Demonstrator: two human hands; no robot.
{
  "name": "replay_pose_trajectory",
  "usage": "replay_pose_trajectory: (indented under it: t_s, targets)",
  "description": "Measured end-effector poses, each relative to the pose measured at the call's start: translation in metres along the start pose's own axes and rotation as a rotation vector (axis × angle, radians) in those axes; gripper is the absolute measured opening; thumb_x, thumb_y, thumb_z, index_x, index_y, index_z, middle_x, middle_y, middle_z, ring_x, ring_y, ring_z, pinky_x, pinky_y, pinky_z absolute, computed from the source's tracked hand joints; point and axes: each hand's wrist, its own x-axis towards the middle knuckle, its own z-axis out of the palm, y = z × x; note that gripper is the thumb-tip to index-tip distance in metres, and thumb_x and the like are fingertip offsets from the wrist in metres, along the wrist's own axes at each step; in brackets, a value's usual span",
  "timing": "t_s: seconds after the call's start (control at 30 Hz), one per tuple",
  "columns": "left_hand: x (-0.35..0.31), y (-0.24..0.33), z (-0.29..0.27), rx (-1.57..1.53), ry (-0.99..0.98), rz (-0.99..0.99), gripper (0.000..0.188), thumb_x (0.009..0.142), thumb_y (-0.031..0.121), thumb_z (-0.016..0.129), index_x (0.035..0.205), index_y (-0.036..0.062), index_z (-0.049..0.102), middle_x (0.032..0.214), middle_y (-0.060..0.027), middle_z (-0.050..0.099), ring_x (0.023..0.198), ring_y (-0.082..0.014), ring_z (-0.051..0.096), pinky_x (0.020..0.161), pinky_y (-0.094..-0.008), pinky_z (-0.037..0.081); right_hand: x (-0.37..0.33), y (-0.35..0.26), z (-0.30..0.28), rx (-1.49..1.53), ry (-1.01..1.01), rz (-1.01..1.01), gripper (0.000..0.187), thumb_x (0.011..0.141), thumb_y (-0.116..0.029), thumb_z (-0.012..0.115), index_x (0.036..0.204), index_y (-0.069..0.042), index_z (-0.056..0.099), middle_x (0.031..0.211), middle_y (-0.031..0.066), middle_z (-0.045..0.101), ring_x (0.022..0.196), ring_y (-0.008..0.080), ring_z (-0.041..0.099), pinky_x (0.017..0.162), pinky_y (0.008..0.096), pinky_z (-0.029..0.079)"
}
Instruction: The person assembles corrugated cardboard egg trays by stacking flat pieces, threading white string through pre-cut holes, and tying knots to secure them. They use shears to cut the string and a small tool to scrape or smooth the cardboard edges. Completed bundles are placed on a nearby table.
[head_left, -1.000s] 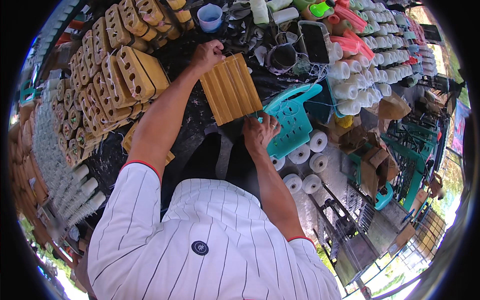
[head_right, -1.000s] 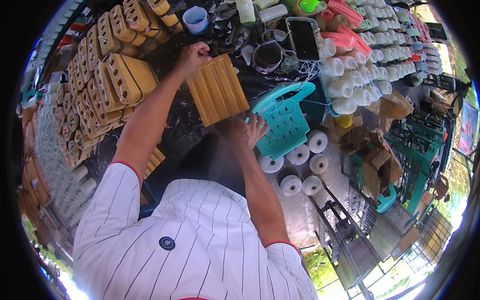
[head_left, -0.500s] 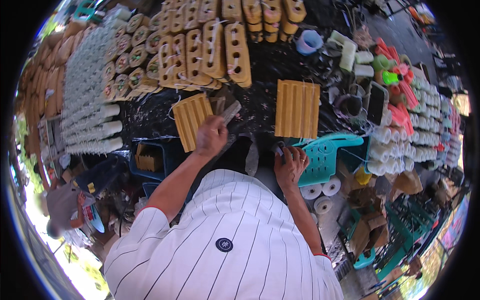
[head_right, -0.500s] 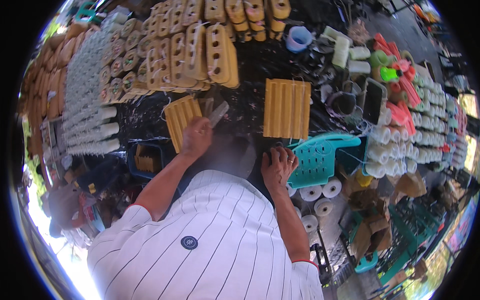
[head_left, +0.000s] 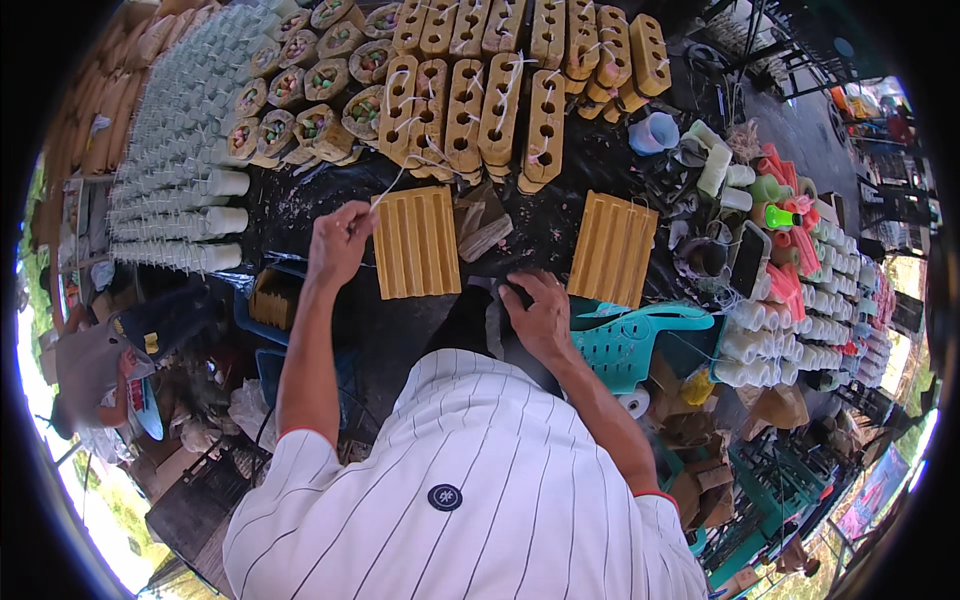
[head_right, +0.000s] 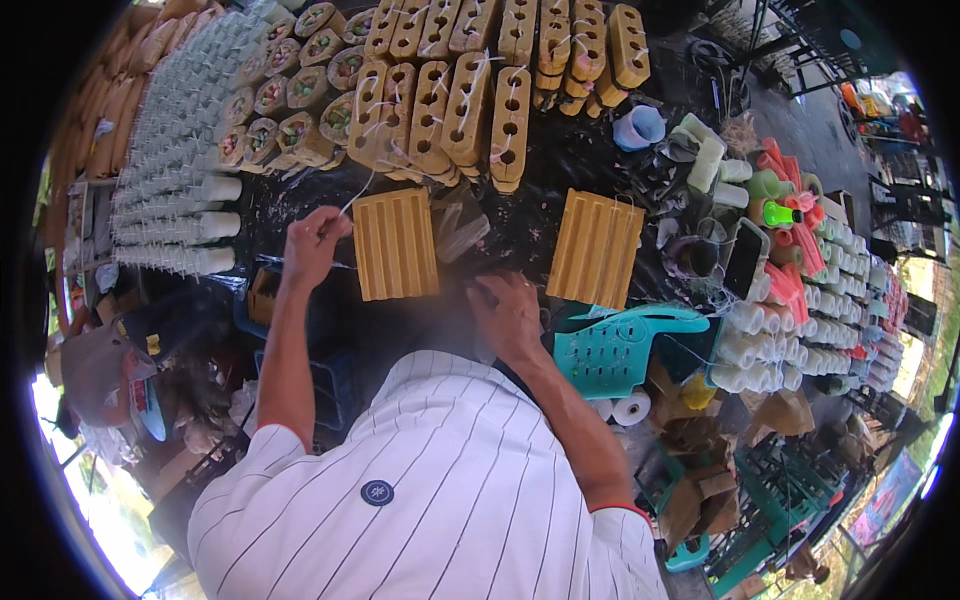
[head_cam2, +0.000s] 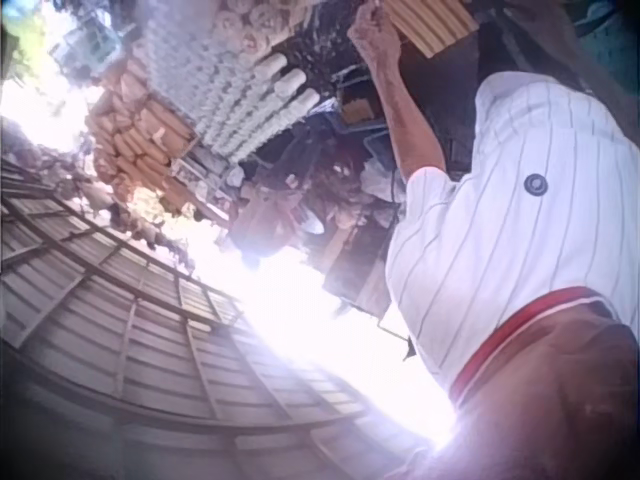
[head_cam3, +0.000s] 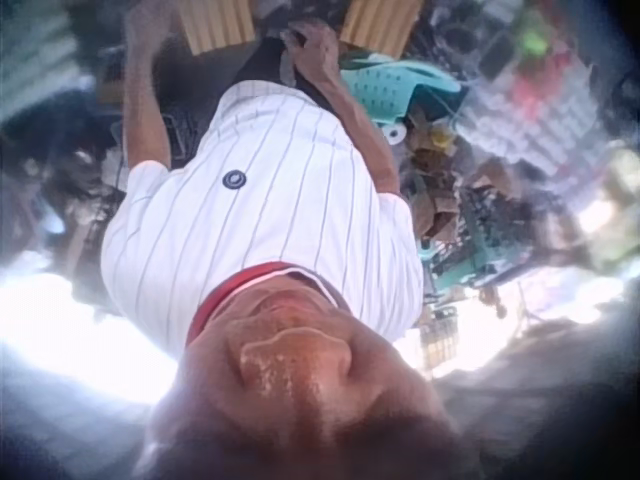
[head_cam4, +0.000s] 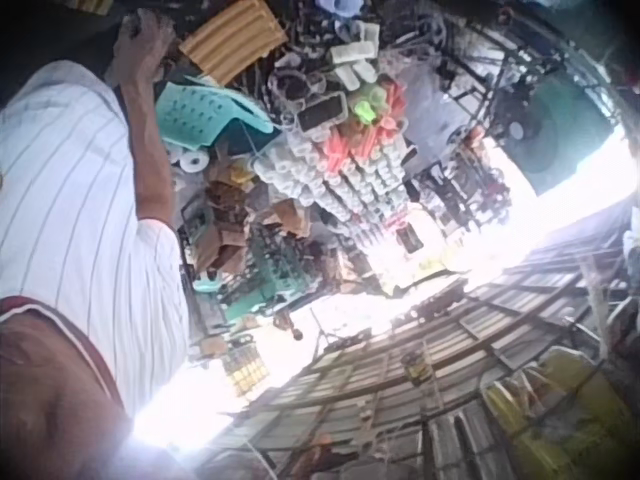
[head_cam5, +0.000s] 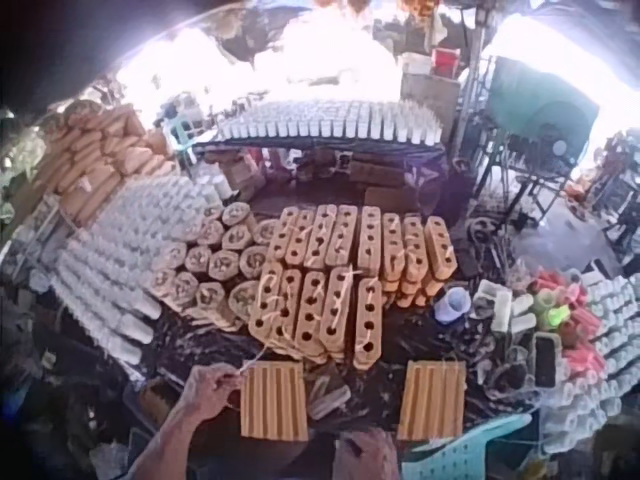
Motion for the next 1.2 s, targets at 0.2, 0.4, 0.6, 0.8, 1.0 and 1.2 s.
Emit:
replay_pose_trajectory:
  t_s: [0.2,0.4,0.6,0.8,1.0,1.2]
  targets:
    - [-0.047,0.164,-0.08,-0.192,-0.327,0.344,0.005,0.097,0.001,0.069,0.101,-0.0031,0.068,0.074,-0.0102,0.07,0.064,-0.0148,0.07,0.063,-0.0293,0.055,0.06,-0.152,-0.039,-0.016,0.202,-0.752,0.032,0.089,-0.014,0.078,0.119,-0.005,0.072,0.118,0.0136,0.072,0.112,0.0308,0.068,0.102,0.0457,0.05]
    - [-0.058,0.194,-0.112,-0.083,-0.295,0.426,0.005,0.095,0.0,0.072,0.097,-0.0031,0.069,0.076,-0.0094,0.071,0.072,-0.0148,0.073,0.068,-0.0297,0.056,0.072,-0.166,-0.143,0.252,-0.588,-0.387,0.016,0.102,-0.017,0.067,0.103,-0.002,0.07,0.083,0.0107,0.072,0.072,0.0247,0.067,0.067,0.0386,0.053]
    - [-0.061,0.253,-0.043,-0.948,-0.418,0.429,0.037,0.097,-0.001,0.07,0.132,0.0012,0.059,0.095,-0.0124,0.075,0.094,-0.0183,0.074,0.081,-0.0305,0.059,0.055,-0.181,-0.225,0.259,-0.549,-0.451,0.018,0.106,-0.015,0.061,0.098,0.001,0.066,0.081,0.0058,0.067,0.073,0.0134,0.061,0.069,0.0313,0.05]
    - [-0.041,0.354,-0.022,-0.92,-0.626,0.559,0.035,0.097,-0.001,0.069,0.131,0.0007,0.059,0.094,-0.0152,0.075,0.079,-0.0169,0.074,0.07,-0.0272,0.059,0.036,-0.143,-0.31,0.259,-0.289,-0.326,0.017,0.107,-0.013,0.062,0.095,-0.001,0.066,0.077,-0.0018,0.059,0.071,0.0072,0.051,0.064,0.0277,0.044]
    - [-0.016,0.423,-0.02,-0.809,-0.741,1.017,0.012,0.101,-0.001,0.063,0.111,-0.002,0.069,0.099,-0.014,0.074,0.074,-0.0184,0.072,0.065,-0.0307,0.058,0.03,-0.08,-0.347,0.697,-0.222,-0.561,0.029,0.11,-0.023,0.058,0.097,0.001,0.067,0.095,0.0071,0.068,0.084,0.0154,0.06,0.078,0.0315,0.049]
    - [0.014,0.473,-0.02,-0.994,-0.967,1.053,0.014,0.1,-0.002,0.064,0.11,-0.0055,0.073,0.105,-0.012,0.071,0.086,-0.0207,0.072,0.077,-0.0335,0.059,0.019,-0.033,-0.314,1.145,-0.303,-0.566,0.03,0.111,-0.028,0.053,0.1,-0.004,0.067,0.141,0.0284,0.061,0.137,0.0475,0.056,0.113,0.0604,0.044]
